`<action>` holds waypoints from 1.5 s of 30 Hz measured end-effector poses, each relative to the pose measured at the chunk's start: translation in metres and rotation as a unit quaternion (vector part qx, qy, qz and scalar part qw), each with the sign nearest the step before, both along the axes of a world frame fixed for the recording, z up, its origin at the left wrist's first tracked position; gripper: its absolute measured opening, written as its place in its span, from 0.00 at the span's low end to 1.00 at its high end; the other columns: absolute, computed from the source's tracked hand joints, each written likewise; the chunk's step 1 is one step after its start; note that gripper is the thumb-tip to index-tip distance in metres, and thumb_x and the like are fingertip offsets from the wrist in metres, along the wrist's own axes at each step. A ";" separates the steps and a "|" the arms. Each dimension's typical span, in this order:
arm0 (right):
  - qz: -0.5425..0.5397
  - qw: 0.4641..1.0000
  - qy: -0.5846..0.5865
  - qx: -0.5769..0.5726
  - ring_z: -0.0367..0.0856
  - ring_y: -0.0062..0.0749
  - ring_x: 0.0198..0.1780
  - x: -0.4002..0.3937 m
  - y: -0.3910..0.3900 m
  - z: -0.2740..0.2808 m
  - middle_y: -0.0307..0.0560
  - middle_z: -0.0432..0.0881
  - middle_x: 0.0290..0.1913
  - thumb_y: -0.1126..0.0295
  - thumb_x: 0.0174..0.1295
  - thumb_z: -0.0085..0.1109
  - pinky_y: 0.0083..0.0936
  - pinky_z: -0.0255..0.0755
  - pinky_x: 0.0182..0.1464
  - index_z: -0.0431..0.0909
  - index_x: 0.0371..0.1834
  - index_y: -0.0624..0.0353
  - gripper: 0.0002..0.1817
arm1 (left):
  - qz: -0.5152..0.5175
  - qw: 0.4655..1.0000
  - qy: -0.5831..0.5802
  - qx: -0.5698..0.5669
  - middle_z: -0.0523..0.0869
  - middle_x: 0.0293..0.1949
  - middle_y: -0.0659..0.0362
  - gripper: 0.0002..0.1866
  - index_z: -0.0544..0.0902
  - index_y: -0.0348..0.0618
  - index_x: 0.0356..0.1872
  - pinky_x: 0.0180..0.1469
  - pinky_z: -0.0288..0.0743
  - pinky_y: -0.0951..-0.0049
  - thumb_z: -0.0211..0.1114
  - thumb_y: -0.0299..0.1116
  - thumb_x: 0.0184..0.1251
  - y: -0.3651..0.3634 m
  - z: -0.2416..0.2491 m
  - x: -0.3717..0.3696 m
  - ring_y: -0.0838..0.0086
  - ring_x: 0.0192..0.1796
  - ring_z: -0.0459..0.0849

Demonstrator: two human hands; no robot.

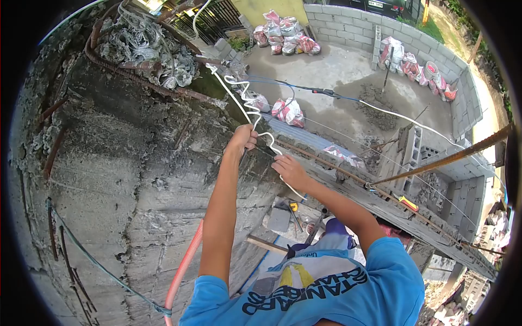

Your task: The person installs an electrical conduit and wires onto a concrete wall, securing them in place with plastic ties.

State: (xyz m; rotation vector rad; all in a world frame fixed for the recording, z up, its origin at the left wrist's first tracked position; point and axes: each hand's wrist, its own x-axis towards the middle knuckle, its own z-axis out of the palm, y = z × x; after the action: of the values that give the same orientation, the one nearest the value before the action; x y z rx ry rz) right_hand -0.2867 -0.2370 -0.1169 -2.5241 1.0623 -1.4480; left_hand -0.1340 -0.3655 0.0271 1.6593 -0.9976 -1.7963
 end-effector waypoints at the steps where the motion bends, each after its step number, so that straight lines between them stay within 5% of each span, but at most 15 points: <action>1: -0.006 1.000 0.014 -0.002 0.73 0.41 0.56 -0.001 -0.007 0.000 0.52 0.76 0.46 0.73 0.51 0.54 0.39 0.66 0.60 0.75 0.44 0.61 0.15 | -0.020 0.999 -0.039 -0.032 0.66 0.19 0.69 0.06 0.65 0.49 0.29 0.13 0.47 0.83 0.52 0.28 0.64 0.003 0.006 -0.004 0.87 0.14 0.58; 3: -0.016 0.999 0.042 -0.009 0.72 0.41 0.57 0.001 -0.020 0.001 0.52 0.76 0.47 0.73 0.52 0.54 0.40 0.65 0.61 0.75 0.44 0.62 0.15 | -0.057 0.987 -0.116 -0.099 0.66 0.20 0.69 0.03 0.68 0.45 0.34 0.13 0.49 0.83 0.52 0.26 0.63 0.009 0.019 -0.013 0.87 0.15 0.59; 4: -0.030 0.997 0.062 -0.021 0.70 0.41 0.59 0.003 -0.024 0.007 0.52 0.76 0.50 0.71 0.50 0.58 0.41 0.63 0.63 0.75 0.46 0.62 0.18 | -0.061 0.981 -0.140 -0.120 0.68 0.20 0.67 0.17 0.68 0.35 0.50 0.13 0.51 0.81 0.54 0.26 0.59 0.008 0.018 -0.012 0.85 0.14 0.60; 8: 0.014 0.998 0.006 0.066 0.70 0.45 0.60 0.009 -0.021 0.042 0.53 0.74 0.53 0.71 0.48 0.63 0.42 0.62 0.64 0.75 0.46 0.62 0.20 | -0.121 0.922 -0.300 -0.213 0.75 0.26 0.61 0.36 0.58 0.26 0.64 0.20 0.61 0.75 0.58 0.30 0.53 0.009 -0.004 0.006 0.78 0.20 0.70; 10: 0.065 0.980 -0.139 0.125 0.70 0.47 0.60 0.012 -0.020 0.058 0.54 0.74 0.54 0.70 0.48 0.64 0.42 0.62 0.64 0.75 0.47 0.62 0.21 | -0.138 0.900 -0.320 -0.262 0.77 0.30 0.58 0.35 0.60 0.26 0.63 0.26 0.66 0.74 0.59 0.31 0.54 0.004 -0.022 0.017 0.76 0.26 0.73; 14: -0.061 0.940 -0.303 0.146 0.72 0.49 0.57 0.017 -0.048 0.055 0.55 0.73 0.54 0.69 0.51 0.65 0.37 0.67 0.58 0.75 0.47 0.62 0.20 | -0.160 0.882 -0.316 -0.309 0.79 0.39 0.53 0.25 0.71 0.30 0.54 0.42 0.71 0.70 0.60 0.33 0.55 0.011 -0.018 0.015 0.71 0.40 0.76; 18: -0.044 0.864 -0.302 0.400 0.80 0.42 0.45 0.021 -0.049 0.054 0.57 0.78 0.48 0.65 0.59 0.60 0.33 0.74 0.45 0.75 0.50 0.63 0.18 | -0.171 0.892 -0.299 -0.295 0.80 0.40 0.53 0.17 0.75 0.34 0.46 0.45 0.71 0.69 0.60 0.32 0.57 0.012 -0.013 0.011 0.69 0.42 0.78; 21: -0.024 0.868 -0.288 0.404 0.79 0.49 0.42 0.026 -0.030 0.051 0.55 0.79 0.38 0.60 0.59 0.61 0.40 0.71 0.47 0.74 0.47 0.64 0.19 | -0.202 0.861 -0.330 -0.330 0.81 0.39 0.52 0.13 0.77 0.36 0.42 0.45 0.71 0.68 0.59 0.32 0.59 0.021 -0.009 0.012 0.68 0.41 0.78; 25: -0.163 0.948 -0.241 0.128 0.77 0.50 0.44 0.019 -0.025 0.067 0.55 0.77 0.40 0.65 0.58 0.61 0.41 0.70 0.47 0.75 0.45 0.64 0.16 | -0.213 0.831 -0.363 -0.363 0.84 0.39 0.49 0.08 0.78 0.38 0.40 0.48 0.73 0.64 0.55 0.30 0.64 0.037 0.003 0.013 0.58 0.44 0.82; 29: 0.006 0.925 -0.285 0.250 0.71 0.53 0.55 -0.003 -0.060 0.105 0.55 0.74 0.50 0.72 0.50 0.65 0.42 0.65 0.56 0.76 0.48 0.60 0.19 | -0.181 0.824 -0.401 -0.357 0.84 0.43 0.46 0.12 0.80 0.42 0.47 0.49 0.73 0.61 0.54 0.28 0.64 0.050 0.014 0.006 0.52 0.47 0.82; 32: -0.033 0.998 -0.026 0.046 0.67 0.51 0.61 -0.013 -0.085 0.151 0.52 0.73 0.55 0.74 0.44 0.67 0.40 0.64 0.59 0.79 0.46 0.56 0.21 | -0.210 0.805 -0.432 -0.348 0.84 0.42 0.46 0.16 0.81 0.47 0.50 0.49 0.73 0.59 0.53 0.25 0.62 0.054 0.022 -0.003 0.50 0.47 0.81; 35: -0.015 0.993 0.110 0.028 0.63 0.50 0.66 -0.019 -0.121 0.139 0.50 0.69 0.62 0.75 0.41 0.68 0.37 0.63 0.63 0.82 0.35 0.57 0.14 | -0.183 0.813 -0.415 -0.364 0.84 0.41 0.44 0.16 0.81 0.45 0.50 0.49 0.73 0.59 0.54 0.27 0.61 0.050 0.014 -0.001 0.50 0.46 0.82; 39: 0.011 0.999 0.051 0.016 0.69 0.44 0.59 -0.023 -0.139 0.145 0.44 0.74 0.54 0.75 0.48 0.61 0.38 0.67 0.55 0.83 0.27 0.53 0.05 | -0.076 0.830 -0.415 -0.364 0.84 0.37 0.42 0.16 0.80 0.36 0.48 0.47 0.73 0.61 0.58 0.32 0.61 0.050 0.022 0.001 0.54 0.44 0.84; 40: -0.002 1.000 0.002 -0.001 0.72 0.41 0.55 -0.024 -0.131 0.151 0.42 0.75 0.50 0.75 0.47 0.61 0.38 0.68 0.52 0.82 0.26 0.53 0.04 | -0.055 0.846 -0.367 -0.383 0.83 0.31 0.48 0.19 0.80 0.31 0.43 0.43 0.72 0.64 0.61 0.39 0.61 0.041 0.012 0.011 0.64 0.37 0.82; 45: -0.062 0.982 -0.177 0.021 0.72 0.41 0.52 -0.006 -0.109 0.137 0.44 0.75 0.47 0.73 0.47 0.66 0.37 0.67 0.51 0.83 0.27 0.53 0.04 | -0.160 0.907 -0.288 -0.261 0.78 0.26 0.63 0.22 0.82 0.34 0.34 0.32 0.67 0.72 0.69 0.48 0.56 0.039 0.047 0.015 0.78 0.29 0.71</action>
State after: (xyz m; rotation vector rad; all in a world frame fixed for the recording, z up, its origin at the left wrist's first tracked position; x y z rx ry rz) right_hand -0.2931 -0.3455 0.0201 -2.0916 1.1837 -1.7969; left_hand -0.1190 -0.3263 0.0743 1.7551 -1.9087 -1.0400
